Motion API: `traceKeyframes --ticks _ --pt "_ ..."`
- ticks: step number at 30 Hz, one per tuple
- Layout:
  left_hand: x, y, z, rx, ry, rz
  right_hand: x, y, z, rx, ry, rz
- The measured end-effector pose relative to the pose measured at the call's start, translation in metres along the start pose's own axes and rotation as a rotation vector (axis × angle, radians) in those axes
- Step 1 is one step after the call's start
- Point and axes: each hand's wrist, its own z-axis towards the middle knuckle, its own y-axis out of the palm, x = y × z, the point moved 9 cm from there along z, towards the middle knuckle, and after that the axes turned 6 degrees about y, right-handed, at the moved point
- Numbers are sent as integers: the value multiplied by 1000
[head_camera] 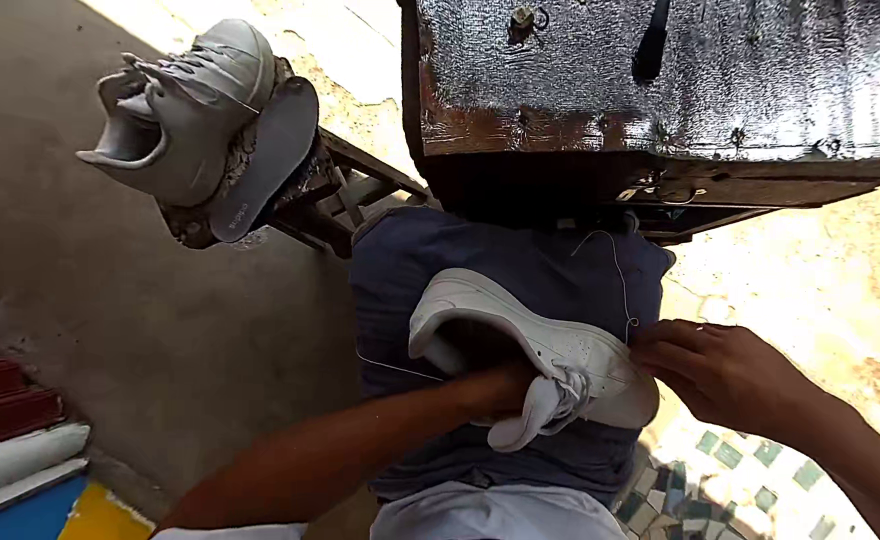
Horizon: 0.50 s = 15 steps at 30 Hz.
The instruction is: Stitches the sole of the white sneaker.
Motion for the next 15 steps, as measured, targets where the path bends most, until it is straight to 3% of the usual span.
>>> traceKeyframes --ticks 2,6,9,12,15 --pt "1 -2 -2 40 86 210 0 5 -6 51 41 18" --pt "-27 0 -7 -50 13 412 -7 11 -9 70 76 -17" --pt "-9 -20 -26 171 131 435 -14 11 -4 40 35 -113" --pt "1 -19 -24 29 94 460 -25 12 8 -60 -6 -240" --pt "-24 -10 -16 -120 73 515 -23 12 20 -279 2 -171"
